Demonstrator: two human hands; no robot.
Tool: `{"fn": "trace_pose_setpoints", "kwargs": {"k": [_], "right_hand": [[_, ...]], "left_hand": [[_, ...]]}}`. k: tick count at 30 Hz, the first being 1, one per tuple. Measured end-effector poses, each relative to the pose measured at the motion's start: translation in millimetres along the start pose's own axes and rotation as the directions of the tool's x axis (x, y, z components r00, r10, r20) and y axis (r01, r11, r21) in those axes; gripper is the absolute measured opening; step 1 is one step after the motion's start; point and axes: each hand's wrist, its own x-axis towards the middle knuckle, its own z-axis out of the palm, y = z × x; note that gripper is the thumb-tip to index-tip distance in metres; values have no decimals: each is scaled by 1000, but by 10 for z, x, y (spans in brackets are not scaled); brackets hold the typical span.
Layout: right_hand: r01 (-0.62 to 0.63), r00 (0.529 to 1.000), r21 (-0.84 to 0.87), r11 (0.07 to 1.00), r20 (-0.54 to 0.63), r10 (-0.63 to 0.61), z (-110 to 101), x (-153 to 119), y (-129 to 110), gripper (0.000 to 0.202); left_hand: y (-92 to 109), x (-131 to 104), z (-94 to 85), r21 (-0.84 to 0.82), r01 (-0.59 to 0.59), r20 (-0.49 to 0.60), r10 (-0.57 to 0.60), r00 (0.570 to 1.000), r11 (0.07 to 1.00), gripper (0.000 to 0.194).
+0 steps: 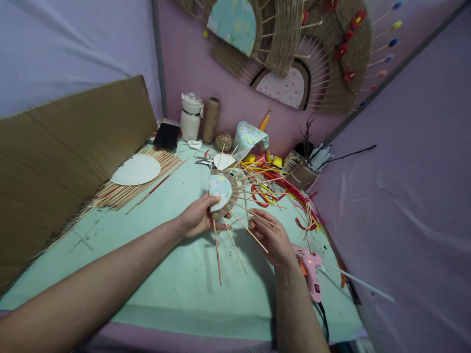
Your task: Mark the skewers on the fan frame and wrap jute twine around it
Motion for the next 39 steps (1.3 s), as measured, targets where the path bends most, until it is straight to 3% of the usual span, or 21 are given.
{"fn": "trace_pose_setpoints", "kwargs": {"k": [5,10,19,30,39], "right_hand": [[163,982,-80,983,-81,-170,-117,26,9,38],[241,956,-83,967,-151,-251,-164,16,-7,36],[478,831,-146,866,-243,-500,-190,59,20,25],[348,849,-270,898,-316,-424,-243,169,170,21],[330,845,-209,921,-370,-387,-209,199,190,26]], "left_hand": [[86,38,-37,13,-67,-108,68,992,998,13],[131,65,-67,37,-99,-204,104,973,994,13],[123,66,-61,67,-98,-224,111,968,993,13],[23,11,-25,71,70,-52,-66,996,995,14],[-40,-60,32,101,118,44,-123,991,988,18]]}}
